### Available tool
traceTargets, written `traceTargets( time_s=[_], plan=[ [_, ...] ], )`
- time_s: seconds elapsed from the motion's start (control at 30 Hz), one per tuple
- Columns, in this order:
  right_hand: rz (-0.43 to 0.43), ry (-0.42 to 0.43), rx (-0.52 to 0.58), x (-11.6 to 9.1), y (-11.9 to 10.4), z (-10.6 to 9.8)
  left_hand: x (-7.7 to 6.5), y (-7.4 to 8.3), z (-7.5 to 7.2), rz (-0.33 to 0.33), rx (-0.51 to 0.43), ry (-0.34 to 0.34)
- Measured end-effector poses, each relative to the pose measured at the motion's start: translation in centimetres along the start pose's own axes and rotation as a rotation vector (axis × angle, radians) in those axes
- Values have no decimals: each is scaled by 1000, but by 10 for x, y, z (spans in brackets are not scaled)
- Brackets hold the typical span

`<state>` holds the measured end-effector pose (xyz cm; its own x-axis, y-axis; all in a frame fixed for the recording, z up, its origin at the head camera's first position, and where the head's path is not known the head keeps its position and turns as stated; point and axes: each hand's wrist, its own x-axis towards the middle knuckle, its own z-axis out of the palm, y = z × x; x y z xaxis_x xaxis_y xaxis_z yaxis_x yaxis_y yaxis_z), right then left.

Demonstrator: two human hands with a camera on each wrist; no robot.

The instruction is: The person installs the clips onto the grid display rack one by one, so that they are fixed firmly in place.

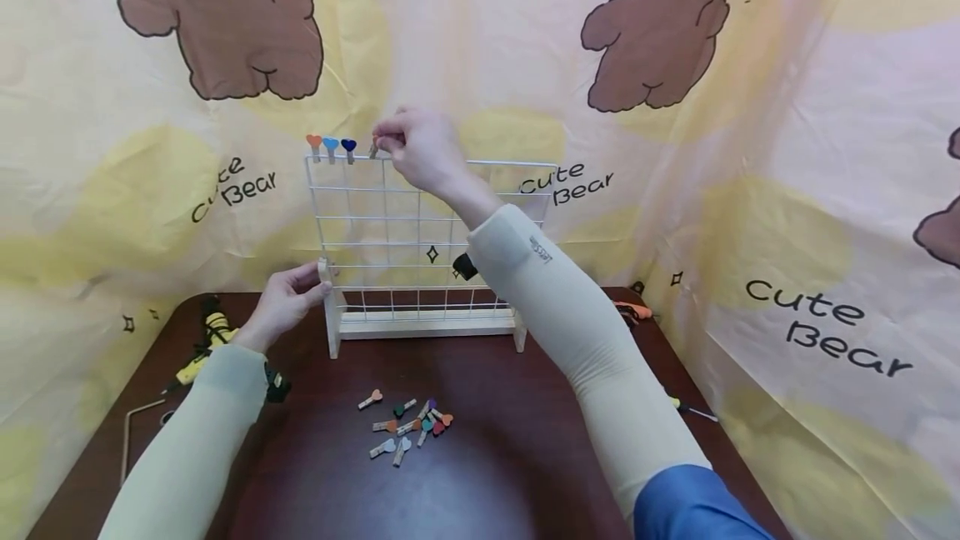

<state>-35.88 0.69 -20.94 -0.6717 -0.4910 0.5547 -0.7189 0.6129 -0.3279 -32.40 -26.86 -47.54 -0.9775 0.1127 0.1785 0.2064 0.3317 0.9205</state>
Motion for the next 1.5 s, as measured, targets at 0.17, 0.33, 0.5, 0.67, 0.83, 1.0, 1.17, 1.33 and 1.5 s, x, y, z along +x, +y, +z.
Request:
traceTargets(
  time_s=[0.17, 0.33, 0.5, 0.67, 0.83, 1.0, 1.17, 1.33, 1.5],
  plan=[
    [12, -74, -128, 7, -6, -1, -1, 7, 2, -1, -2, -16],
    [4, -131, -197, 13, -12, 1, -3, 5, 0, 5, 24, -24],
    [-60, -38, -113, -3, -6, 6, -4, 1, 2, 4, 1, -12],
    [-129, 105, 61, -64, 18, 16, -5, -2, 8, -11, -19, -27],
    [-117, -105, 197, -140, 50, 49, -5, -2, 6, 10, -23, -21],
    [26, -507, 175, -228, 84, 101, -5, 1, 5, 5, -38, -19],
    [157, -705, 134, -285, 95, 137, -7, 0, 4, 8, -53, -10],
    [206, -686, 112, -303, 90, 148, -5, -1, 4, 33, -40, 4],
    [216, -713, 80, -307, 86, 149, -4, -1, 4, 25, -40, -6]
  ],
)
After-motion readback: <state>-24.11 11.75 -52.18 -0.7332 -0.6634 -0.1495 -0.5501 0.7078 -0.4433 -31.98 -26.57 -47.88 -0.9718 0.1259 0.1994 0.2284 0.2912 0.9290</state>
